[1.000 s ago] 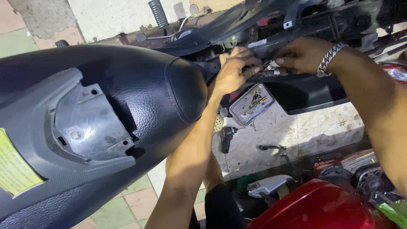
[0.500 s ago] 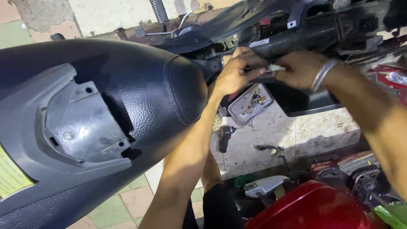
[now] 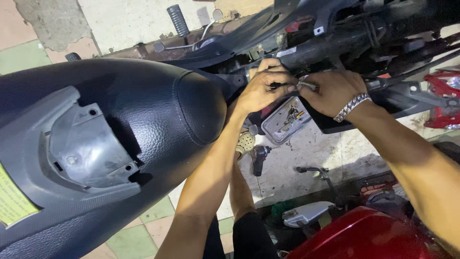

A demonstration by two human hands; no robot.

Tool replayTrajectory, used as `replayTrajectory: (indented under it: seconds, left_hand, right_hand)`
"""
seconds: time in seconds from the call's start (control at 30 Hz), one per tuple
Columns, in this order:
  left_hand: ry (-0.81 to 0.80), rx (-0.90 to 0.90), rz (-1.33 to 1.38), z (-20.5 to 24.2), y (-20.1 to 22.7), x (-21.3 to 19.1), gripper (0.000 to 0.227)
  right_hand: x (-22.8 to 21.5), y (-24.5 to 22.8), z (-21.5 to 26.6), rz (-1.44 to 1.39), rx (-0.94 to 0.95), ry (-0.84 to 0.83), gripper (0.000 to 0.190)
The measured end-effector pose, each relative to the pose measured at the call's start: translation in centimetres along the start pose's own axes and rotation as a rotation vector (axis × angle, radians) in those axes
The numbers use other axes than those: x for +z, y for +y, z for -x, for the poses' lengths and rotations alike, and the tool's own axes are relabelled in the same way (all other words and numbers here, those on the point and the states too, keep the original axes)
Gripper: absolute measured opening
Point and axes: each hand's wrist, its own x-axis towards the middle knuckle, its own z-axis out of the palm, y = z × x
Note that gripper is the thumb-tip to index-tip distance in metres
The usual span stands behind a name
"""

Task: The person unscrews fasteners on the motorcycle fairing using a power drill and a screwdriver, disconnects electrical wire connectors by hand, and removes plastic panels from the motorcycle body.

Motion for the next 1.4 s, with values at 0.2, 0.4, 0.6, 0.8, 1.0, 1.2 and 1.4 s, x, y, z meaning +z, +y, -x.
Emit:
replayTrajectory:
  seconds: [0.2,0.4,0.6,0.8,1.0,1.2,1.4]
  left_hand:
    - [-0.042,-0.014,-0.042,0.1,-0.8,0.1,0.021]
    - [0.001,-0.122,0.108,0.4,-2.4,0.2,0.029]
    - [0.012,-0.132,0.268,1.1,-2.2,0.0,0.036]
    - [-0.04,-0.084,0.212,0.9,-2.2,-0.2,0.026]
    - [-0.062,-0.101,0.321,0.2,0.3,-1.1,0.039]
    - [0.137,-0.269,0.614,-0.1,-1.4,0.9,0.021]
    - [0.25,-0.339,0.732,-0.8,-2.3,0.4,0.029]
  right_hand:
    - [0.6,-0.5,1.3,0.02,-0.096,0.238,0.04]
    - [-1.5,2.3,8.1,0.021,-0.028,0.115,0.041]
    - [0.4,1.8,8.7,-0.116,-0.098,0.249,0.026]
    - [2.3,2.3,7.8,-0.086,-0.132,0.344,0.024]
    - [3.2,2.5,7.5,-0.04,-0.142,0.388,0.027]
    - [3.7,2.8,7.4,-0.012,-0.15,0.371,0.028]
    - [4.0,2.8,7.6,-0.05,-0.155,0.377,0.023]
